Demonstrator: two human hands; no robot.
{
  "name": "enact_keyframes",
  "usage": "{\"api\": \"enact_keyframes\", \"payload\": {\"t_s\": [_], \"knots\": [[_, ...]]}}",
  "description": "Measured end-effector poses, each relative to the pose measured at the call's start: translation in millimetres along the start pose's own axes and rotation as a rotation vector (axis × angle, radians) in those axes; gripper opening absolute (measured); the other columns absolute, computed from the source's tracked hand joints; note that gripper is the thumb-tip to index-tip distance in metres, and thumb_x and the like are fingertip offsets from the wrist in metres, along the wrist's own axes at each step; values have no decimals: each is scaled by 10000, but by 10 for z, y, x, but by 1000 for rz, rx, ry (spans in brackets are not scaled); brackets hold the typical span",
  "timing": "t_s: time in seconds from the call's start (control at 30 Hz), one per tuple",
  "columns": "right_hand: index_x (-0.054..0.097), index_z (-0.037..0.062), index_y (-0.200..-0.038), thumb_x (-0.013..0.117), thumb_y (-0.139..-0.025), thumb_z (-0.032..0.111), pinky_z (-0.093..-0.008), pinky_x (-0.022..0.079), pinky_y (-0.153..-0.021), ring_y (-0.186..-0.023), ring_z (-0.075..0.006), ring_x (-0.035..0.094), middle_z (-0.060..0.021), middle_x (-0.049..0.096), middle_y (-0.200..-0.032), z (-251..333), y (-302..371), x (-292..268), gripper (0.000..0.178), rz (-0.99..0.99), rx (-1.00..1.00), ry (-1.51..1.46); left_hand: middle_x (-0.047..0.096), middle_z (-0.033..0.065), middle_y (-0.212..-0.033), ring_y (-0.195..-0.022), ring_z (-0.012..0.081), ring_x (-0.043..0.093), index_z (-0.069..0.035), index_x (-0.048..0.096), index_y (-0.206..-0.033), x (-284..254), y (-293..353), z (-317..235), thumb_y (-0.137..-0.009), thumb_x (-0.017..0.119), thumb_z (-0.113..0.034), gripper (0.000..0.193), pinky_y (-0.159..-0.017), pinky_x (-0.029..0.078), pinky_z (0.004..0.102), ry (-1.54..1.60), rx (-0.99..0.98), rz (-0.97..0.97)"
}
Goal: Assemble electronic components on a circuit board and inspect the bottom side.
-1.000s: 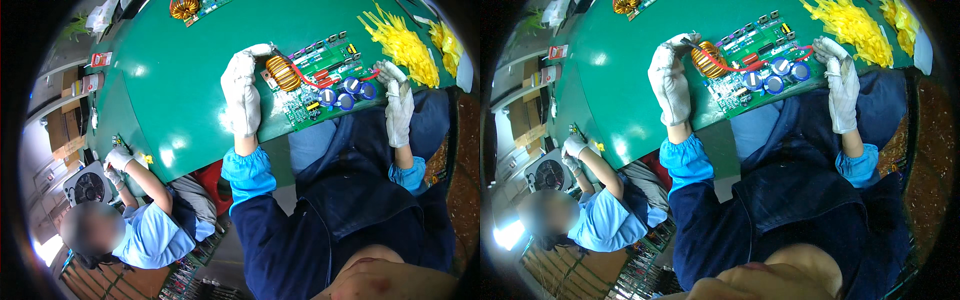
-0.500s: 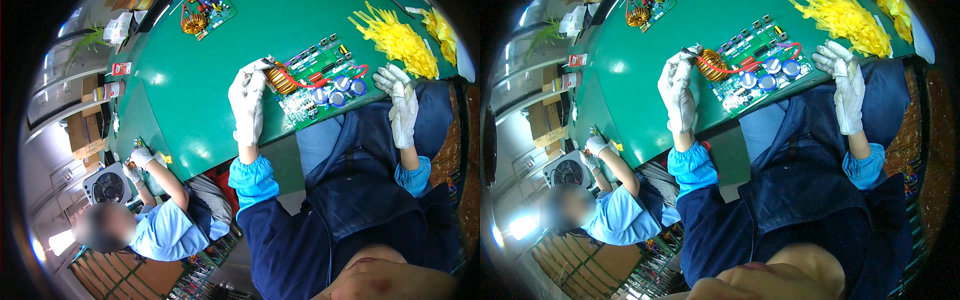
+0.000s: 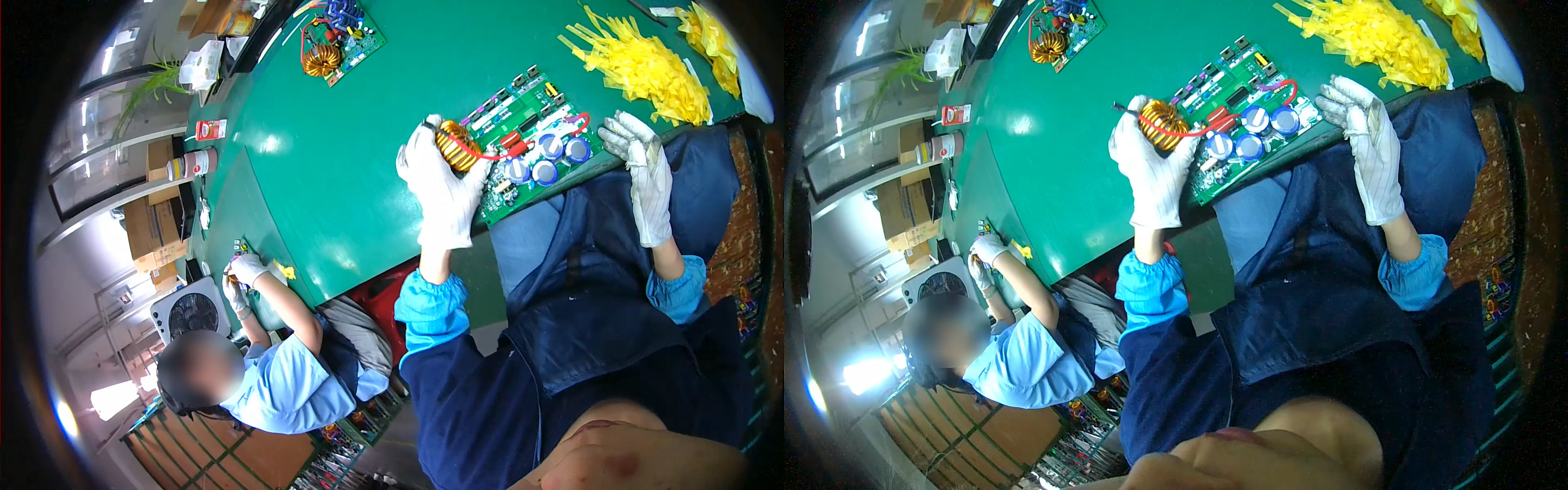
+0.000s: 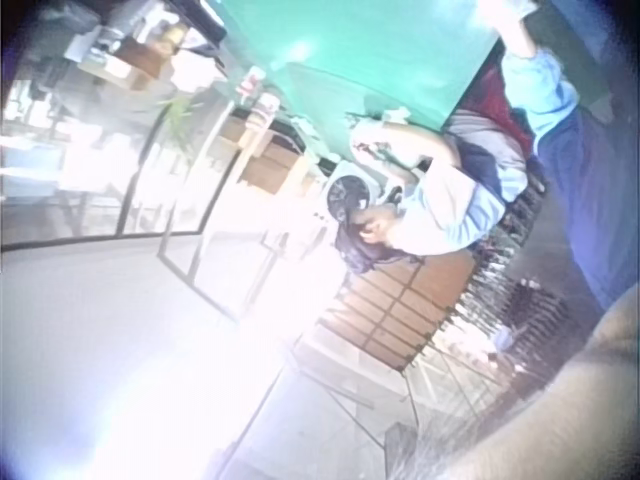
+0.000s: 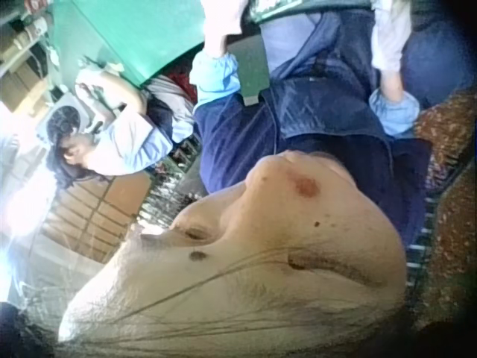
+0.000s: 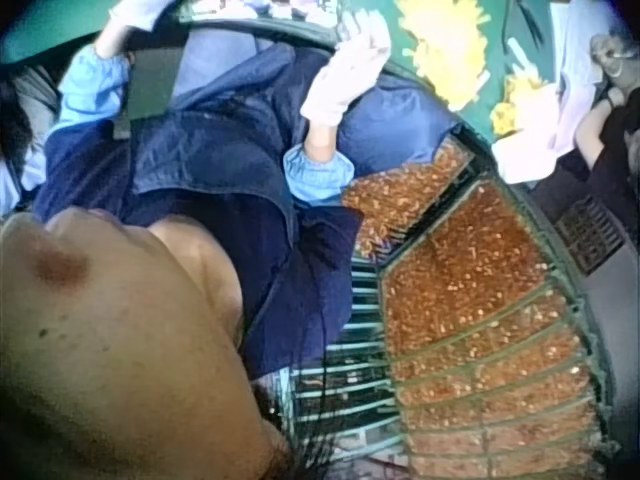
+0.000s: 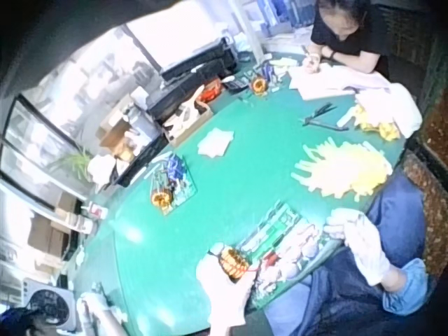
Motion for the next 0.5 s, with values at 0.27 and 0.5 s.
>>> {"api": "enact_keyframes", "payload": {"t_s": [0.27, 0.5], "knots": [[424, 14, -1248, 364, -941, 177, -260, 422, -862, -1071, -179, 526, -124, 537, -1187, 122, -17, 161, 353, 103, -166, 426, 501, 139, -1124, -1078, 299, 455, -28, 452, -1169, -227, 233, -294, -583, 806, -280, 730, -917, 324, 406, -17, 28, -197], [467, 13, -1233, 424, -910, 289, -260, 346, -939, -1080, -143, 489, -84, 523, -1189, 183, -309, 512, 427, 131, 168, 228, 361, 194, -1290, -1211, 362, 357, -93, 124, -1362, -197, 405, -249, -554, 844, -210, 1088, -1004, 297, 443, 310, 108, -285]]}}
Point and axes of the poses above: each hand's wrist, its own y-axis away from the middle knuckle, its own x-axis out of the palm, z = x × y, the point moved 6 cm from there along -y, towards the middle knuckle
